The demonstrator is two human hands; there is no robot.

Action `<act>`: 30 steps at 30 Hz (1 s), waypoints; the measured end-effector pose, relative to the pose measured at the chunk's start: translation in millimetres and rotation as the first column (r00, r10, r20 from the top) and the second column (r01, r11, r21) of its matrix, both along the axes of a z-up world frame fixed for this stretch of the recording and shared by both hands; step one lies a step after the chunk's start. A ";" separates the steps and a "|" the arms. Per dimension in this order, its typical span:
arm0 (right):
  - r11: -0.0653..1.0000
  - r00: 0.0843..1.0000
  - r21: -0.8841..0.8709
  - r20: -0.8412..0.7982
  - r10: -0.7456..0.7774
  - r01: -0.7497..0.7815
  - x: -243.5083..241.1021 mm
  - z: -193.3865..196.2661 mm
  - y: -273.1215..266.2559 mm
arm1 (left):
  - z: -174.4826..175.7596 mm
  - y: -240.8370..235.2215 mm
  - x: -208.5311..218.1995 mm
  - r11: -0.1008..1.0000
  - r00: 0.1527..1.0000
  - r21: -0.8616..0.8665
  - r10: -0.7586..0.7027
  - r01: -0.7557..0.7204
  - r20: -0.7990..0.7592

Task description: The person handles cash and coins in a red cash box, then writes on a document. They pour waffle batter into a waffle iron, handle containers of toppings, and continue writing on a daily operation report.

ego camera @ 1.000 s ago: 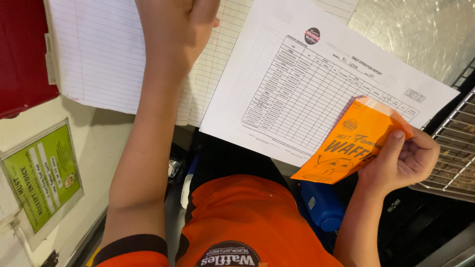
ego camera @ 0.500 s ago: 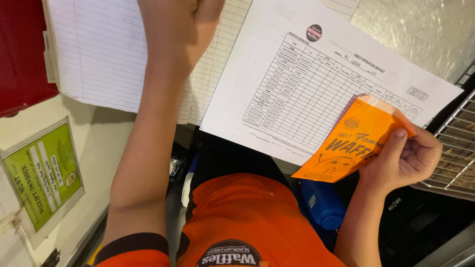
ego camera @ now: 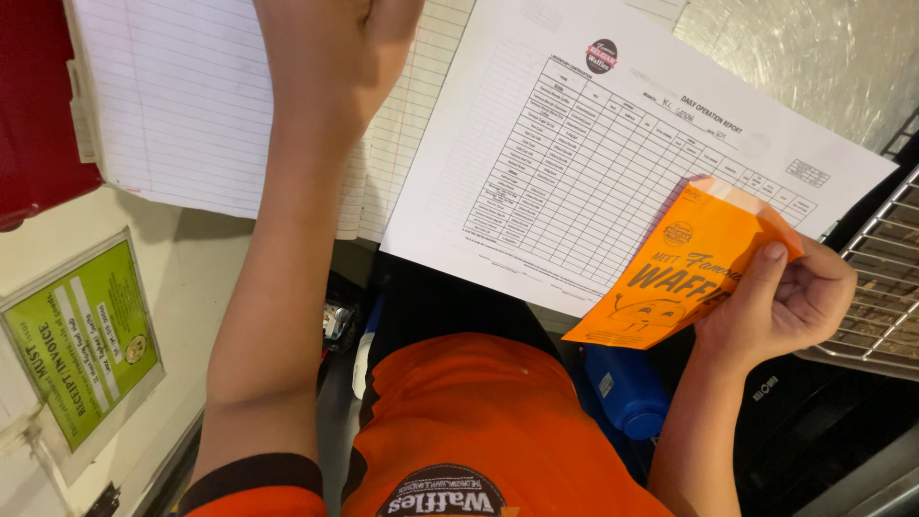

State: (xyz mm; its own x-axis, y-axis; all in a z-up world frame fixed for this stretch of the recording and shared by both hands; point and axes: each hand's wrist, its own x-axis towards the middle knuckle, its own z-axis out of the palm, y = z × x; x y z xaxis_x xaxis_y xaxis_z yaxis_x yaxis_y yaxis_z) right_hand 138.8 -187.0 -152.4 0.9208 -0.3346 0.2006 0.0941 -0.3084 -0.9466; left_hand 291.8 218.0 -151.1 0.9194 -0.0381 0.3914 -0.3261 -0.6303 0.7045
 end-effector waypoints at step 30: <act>1.000 0.999 0.010 -0.028 -0.020 0.021 -0.1 0.6 -0.5 | 14.1 -8.8 3.3 0.993 1.000 -0.119 -0.027 0.026 -0.007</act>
State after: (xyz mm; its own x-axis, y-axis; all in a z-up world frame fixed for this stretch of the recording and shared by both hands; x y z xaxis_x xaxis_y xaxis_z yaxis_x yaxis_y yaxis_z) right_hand 138.7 -187.5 -151.8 0.9189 -0.3555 0.1708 0.0610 -0.2998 -0.9521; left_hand 295.1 209.2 -136.9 0.9222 -0.0162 0.3865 -0.3349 -0.5333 0.7768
